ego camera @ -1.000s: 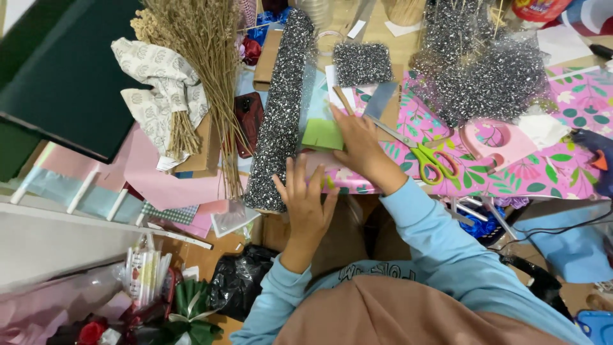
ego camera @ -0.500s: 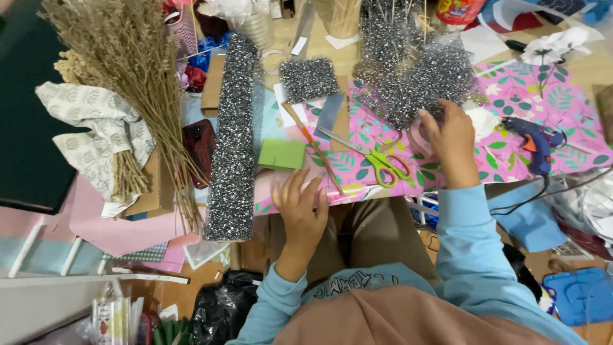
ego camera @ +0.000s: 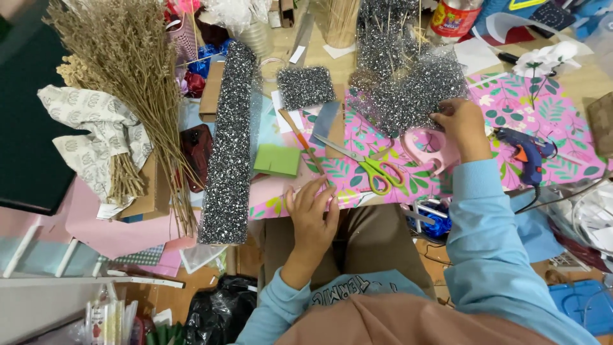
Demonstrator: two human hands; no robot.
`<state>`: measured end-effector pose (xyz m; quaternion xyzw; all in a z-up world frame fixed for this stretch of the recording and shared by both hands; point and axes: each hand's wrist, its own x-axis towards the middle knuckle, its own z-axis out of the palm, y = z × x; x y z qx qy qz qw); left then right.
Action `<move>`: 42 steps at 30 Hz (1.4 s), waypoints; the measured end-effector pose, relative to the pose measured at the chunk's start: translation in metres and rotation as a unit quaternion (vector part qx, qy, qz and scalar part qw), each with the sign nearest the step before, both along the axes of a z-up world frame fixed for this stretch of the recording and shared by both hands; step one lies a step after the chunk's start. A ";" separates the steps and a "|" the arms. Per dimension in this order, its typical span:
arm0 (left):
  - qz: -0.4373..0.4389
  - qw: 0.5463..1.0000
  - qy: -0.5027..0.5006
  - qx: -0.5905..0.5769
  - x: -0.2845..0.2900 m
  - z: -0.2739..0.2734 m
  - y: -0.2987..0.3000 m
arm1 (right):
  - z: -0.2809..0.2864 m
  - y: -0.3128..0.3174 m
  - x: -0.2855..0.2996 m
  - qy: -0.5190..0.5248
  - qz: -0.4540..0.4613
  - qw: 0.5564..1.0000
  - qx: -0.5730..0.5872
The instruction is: The person uses green-handled scissors to cut a silver glittery mesh material into smaller pieces. They repeatedly cut the material, separate the pieces, and place them on a cluttered table covered with various craft supplies.
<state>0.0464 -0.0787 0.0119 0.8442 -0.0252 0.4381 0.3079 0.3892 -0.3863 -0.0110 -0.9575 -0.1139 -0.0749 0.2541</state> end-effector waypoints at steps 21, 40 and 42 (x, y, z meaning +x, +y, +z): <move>-0.069 0.942 0.327 0.012 0.295 0.031 -0.024 | 0.036 0.003 -0.088 -0.085 0.073 0.971 0.214; -0.357 0.892 -0.172 -0.219 0.209 0.218 -0.035 | 0.049 0.027 -0.085 -0.135 0.083 0.986 0.058; -0.363 0.898 -0.161 -0.191 0.186 0.217 -0.030 | 0.077 0.038 -0.111 -0.182 0.150 0.938 0.255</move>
